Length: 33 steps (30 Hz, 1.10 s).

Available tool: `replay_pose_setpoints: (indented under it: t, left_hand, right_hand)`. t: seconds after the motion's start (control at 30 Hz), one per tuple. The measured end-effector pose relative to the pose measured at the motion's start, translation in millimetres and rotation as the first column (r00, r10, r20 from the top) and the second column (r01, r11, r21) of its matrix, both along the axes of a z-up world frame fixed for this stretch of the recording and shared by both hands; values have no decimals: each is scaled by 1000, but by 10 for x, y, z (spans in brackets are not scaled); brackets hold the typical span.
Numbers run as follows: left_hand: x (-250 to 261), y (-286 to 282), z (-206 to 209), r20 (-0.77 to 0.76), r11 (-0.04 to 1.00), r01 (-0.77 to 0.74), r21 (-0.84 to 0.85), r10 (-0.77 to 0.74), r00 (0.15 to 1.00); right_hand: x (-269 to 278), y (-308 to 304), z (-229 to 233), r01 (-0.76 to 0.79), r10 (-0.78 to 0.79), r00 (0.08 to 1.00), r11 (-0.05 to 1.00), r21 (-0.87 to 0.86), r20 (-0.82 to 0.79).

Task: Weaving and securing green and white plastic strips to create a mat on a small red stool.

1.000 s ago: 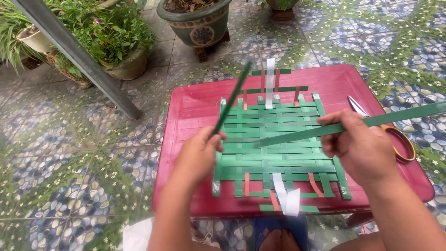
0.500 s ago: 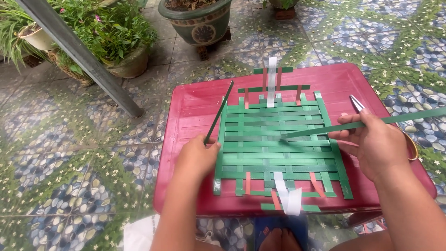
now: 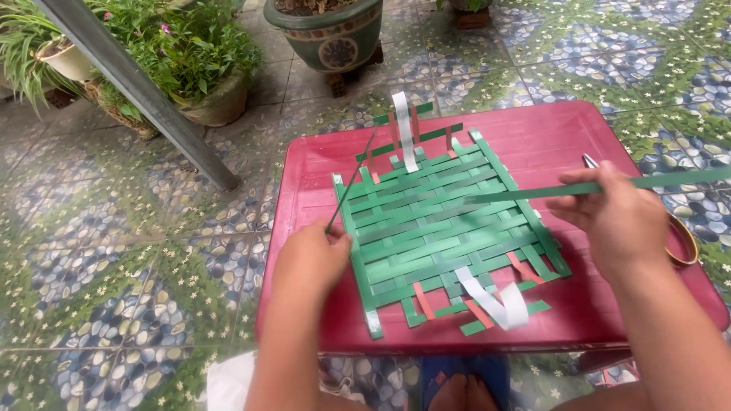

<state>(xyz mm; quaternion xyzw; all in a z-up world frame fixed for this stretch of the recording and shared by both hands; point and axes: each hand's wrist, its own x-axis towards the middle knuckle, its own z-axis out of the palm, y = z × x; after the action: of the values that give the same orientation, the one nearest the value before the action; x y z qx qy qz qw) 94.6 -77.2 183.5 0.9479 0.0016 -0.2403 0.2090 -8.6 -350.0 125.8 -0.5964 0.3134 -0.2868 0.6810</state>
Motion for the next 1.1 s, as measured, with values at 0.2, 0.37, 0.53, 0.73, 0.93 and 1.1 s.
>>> replay_pose_setpoints:
  t: [0.2,0.37,0.53,0.73,0.93,1.1]
  left_hand:
    - [38,27,-112,65,961,272,45,-274,960]
    - [26,64,-72,22,943,330,47,-331,943]
    - [-46,23,-2,-1,938,324,122,-326,945]
    - [-242,-102,48,-29,873,407,267,-415,909]
    - [-446,98,-550,229,809,526,263,-582,781]
    - [-570,46,-564,300,786,577,224,-618,726]
  right_hand:
    - [-150,-141,5,94,-106,992,981,172,64]
    - [-148,-72,133,145,-150,989,972,184,13]
    - [-117,-208,36,177,-202,976,954,240,82]
    - [-124,-206,136,202,-262,953,923,328,152]
    - [-178,-161,327,270,-335,932,896,352,139]
    - [-170,-226,237,234,-314,931,905,356,188]
